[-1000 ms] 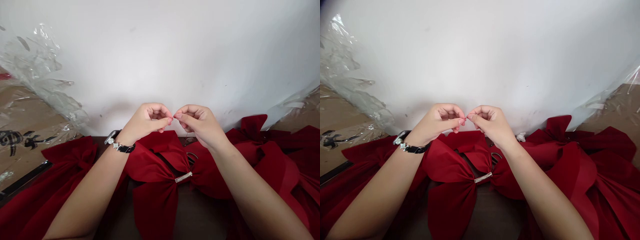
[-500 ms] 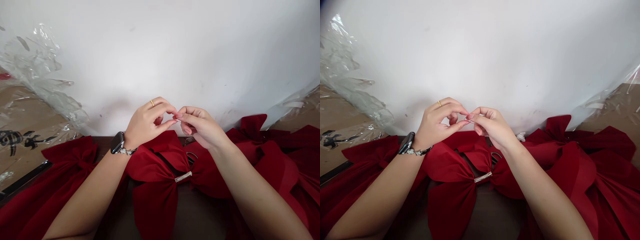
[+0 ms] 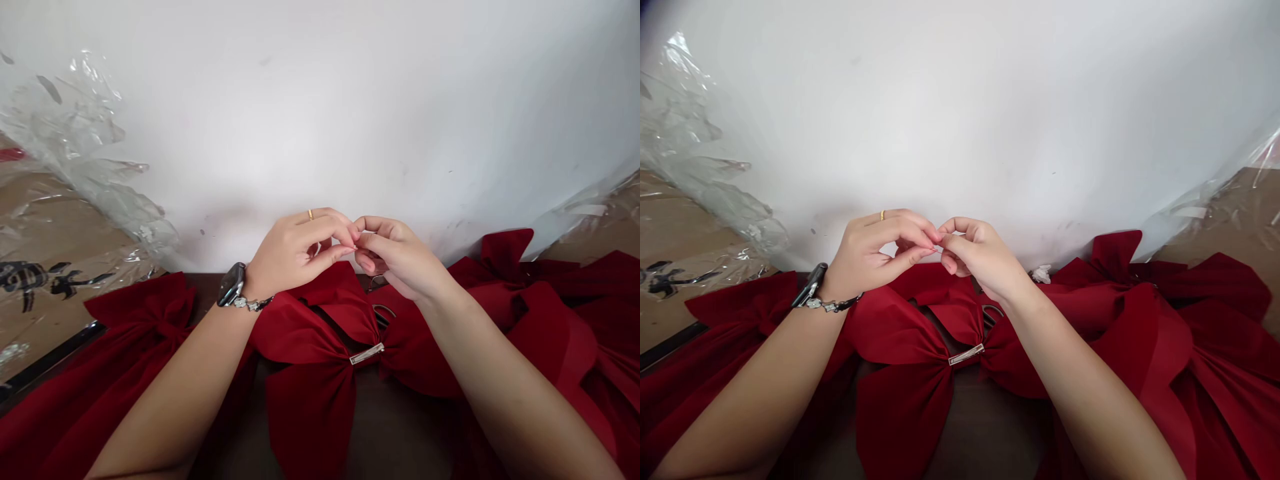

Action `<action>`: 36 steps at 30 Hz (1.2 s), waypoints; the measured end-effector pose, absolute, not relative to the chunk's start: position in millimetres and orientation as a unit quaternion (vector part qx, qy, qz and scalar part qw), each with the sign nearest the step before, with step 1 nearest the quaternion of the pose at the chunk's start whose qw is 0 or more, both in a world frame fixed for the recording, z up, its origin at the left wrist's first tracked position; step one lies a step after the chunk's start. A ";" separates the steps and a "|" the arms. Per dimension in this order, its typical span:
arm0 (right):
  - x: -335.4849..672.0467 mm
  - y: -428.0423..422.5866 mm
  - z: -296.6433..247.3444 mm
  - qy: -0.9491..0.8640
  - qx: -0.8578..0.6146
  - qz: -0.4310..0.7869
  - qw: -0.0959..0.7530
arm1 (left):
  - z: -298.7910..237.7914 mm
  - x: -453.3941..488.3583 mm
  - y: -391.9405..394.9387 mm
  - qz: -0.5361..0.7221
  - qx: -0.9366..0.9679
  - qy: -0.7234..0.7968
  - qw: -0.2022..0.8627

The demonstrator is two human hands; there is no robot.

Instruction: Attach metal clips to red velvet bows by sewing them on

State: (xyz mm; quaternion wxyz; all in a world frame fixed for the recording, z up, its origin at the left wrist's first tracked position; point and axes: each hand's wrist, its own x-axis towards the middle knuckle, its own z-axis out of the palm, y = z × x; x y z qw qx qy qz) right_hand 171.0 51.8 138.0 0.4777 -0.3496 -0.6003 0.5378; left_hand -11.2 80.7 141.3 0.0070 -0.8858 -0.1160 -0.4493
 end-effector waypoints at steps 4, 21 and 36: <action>169.2 50.0 137.9 -0.602 -0.337 0.539 0.484 | 141.2 -12.3 79.3 -0.451 -0.880 -0.140 -0.054; 157.2 35.7 126.8 -0.722 -0.405 0.005 0.561 | 149.4 -6.7 80.1 -0.450 -0.573 -0.272 -0.628; 162.3 44.9 119.5 -0.707 -0.379 -0.201 0.562 | 147.3 -5.4 81.6 -0.459 -0.542 -0.275 -0.649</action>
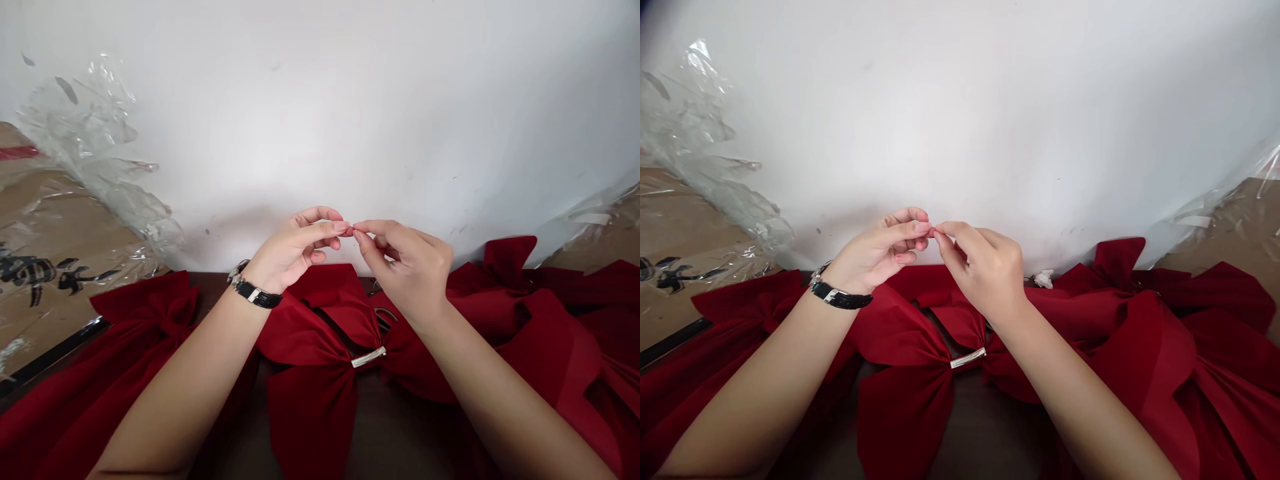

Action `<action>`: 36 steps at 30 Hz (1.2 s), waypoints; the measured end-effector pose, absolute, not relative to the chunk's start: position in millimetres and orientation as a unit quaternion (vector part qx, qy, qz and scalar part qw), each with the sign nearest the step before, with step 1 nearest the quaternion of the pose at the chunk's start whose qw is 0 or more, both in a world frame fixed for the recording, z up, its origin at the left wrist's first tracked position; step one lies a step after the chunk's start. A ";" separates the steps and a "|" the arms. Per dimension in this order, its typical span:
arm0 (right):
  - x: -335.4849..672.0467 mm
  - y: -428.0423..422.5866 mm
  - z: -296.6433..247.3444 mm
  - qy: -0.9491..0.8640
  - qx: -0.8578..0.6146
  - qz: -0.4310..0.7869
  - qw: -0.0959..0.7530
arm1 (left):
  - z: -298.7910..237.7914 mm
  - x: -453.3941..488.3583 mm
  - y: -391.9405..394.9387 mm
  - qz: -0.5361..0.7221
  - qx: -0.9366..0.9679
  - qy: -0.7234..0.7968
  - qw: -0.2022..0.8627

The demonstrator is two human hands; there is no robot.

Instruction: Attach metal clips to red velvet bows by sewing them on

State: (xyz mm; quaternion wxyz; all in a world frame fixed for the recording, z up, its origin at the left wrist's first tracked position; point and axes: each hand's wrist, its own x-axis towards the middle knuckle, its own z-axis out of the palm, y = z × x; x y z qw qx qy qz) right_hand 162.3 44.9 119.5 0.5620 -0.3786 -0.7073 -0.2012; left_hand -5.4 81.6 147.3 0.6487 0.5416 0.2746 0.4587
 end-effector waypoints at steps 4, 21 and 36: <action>163.7 46.2 120.3 -0.723 -0.358 -0.222 0.547 | 146.2 -8.1 83.5 0.455 0.546 0.279 0.646; 164.4 39.4 127.1 -0.757 -0.342 -0.048 0.555 | 148.0 -8.2 81.4 0.493 0.575 0.264 0.597; 167.7 44.5 136.6 -0.655 -0.393 0.290 0.577 | 150.0 -2.0 66.1 0.525 0.676 0.288 0.428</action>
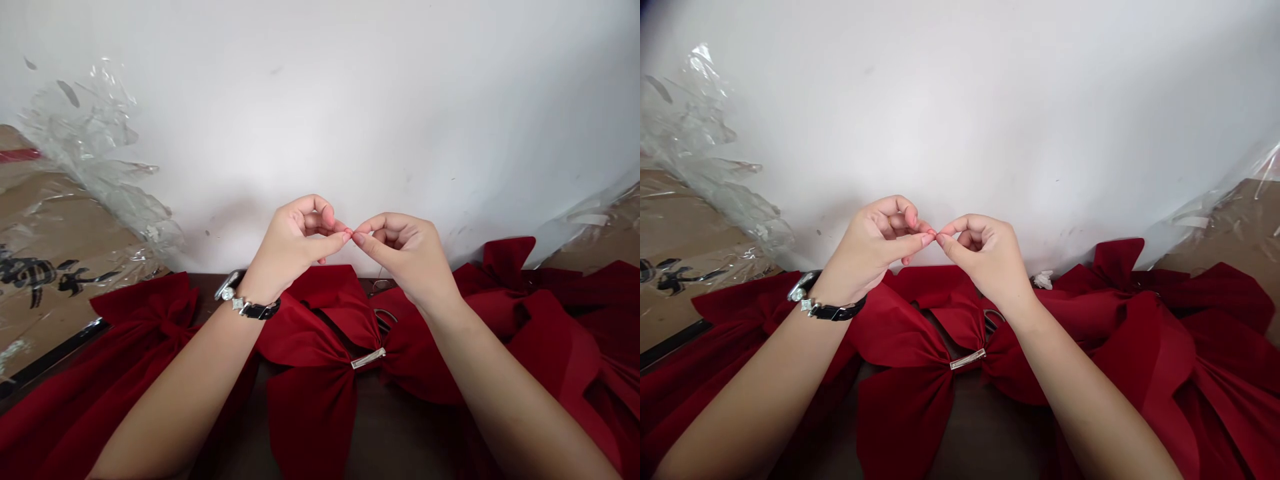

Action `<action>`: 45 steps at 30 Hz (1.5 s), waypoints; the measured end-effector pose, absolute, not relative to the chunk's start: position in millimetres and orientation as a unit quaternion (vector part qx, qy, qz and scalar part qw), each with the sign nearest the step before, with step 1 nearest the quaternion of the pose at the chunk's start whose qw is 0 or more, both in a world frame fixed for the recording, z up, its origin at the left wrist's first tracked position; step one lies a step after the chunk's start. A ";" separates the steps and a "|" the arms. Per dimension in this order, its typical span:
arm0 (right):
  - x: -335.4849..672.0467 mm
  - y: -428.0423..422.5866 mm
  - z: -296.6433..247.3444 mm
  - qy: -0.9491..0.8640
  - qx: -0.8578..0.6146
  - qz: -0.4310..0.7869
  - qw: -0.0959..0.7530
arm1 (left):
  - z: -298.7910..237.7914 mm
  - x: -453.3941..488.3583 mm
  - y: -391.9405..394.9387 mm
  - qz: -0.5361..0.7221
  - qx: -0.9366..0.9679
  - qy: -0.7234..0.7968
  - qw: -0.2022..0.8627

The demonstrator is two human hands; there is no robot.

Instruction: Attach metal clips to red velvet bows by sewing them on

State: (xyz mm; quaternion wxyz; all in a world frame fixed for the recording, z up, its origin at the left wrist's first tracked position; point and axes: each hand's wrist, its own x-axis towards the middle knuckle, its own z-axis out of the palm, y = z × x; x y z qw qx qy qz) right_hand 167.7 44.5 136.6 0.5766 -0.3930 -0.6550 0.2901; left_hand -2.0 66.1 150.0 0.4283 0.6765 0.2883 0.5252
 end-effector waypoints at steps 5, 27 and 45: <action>167.1 44.7 137.4 -0.649 -0.406 0.299 0.570 | 149.6 0.0 65.0 0.531 0.687 0.297 0.398; 166.5 40.5 139.6 -0.655 -0.426 0.253 0.571 | 152.6 -7.3 72.9 0.430 0.743 0.321 0.401; 168.6 40.4 140.1 -0.667 -0.418 0.222 0.576 | 152.7 -8.0 75.0 0.422 0.731 0.315 0.434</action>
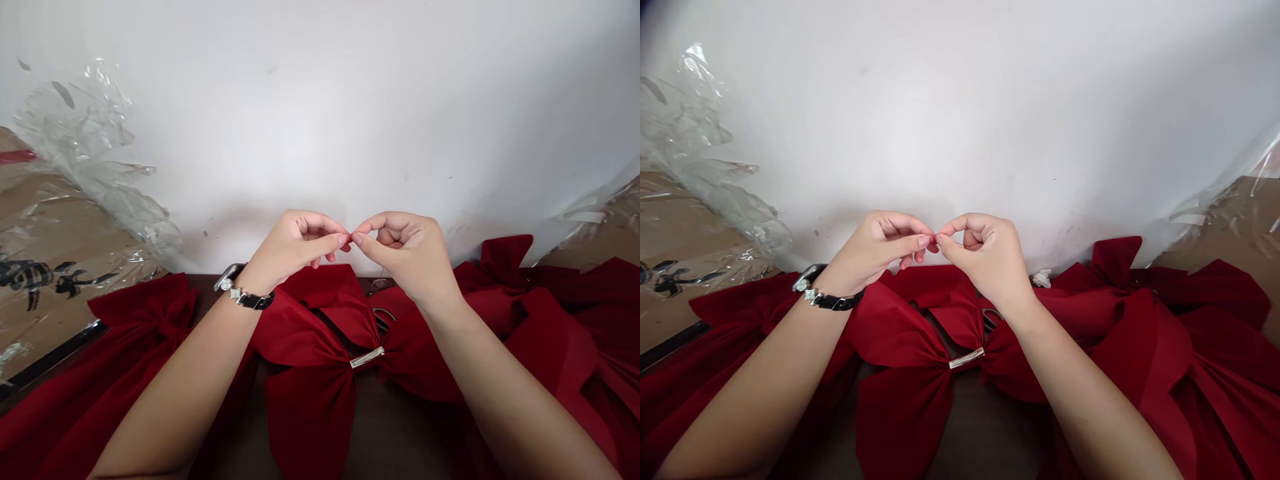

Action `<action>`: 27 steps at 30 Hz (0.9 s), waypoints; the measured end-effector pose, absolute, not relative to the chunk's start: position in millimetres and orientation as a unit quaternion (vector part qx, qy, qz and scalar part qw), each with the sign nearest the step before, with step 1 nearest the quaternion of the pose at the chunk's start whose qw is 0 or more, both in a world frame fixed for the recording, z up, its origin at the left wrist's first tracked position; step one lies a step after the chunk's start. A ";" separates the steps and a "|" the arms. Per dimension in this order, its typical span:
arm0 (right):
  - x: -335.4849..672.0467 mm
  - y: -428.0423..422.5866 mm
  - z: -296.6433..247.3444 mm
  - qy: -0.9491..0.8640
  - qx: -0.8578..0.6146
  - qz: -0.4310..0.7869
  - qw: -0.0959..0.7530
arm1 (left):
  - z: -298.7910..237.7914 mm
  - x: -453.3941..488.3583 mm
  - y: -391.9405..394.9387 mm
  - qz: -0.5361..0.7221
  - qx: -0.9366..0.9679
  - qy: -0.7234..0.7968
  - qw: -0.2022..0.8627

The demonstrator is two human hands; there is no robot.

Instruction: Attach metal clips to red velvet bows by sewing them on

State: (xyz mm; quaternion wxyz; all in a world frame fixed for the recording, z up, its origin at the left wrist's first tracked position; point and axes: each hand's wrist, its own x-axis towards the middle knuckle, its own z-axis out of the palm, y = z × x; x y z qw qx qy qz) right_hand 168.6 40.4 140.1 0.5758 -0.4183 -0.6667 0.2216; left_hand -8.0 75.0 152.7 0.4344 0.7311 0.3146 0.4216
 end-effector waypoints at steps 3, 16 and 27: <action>168.3 40.0 140.3 -0.665 -0.422 0.217 0.577 | 152.1 -8.8 75.0 0.418 0.732 0.318 0.434; 168.7 39.6 140.9 -0.669 -0.421 0.215 0.574 | 153.6 -8.8 72.8 0.418 0.738 0.326 0.418; 170.6 36.5 145.1 -0.665 -0.422 0.255 0.561 | 155.0 -9.2 72.4 0.416 0.729 0.301 0.453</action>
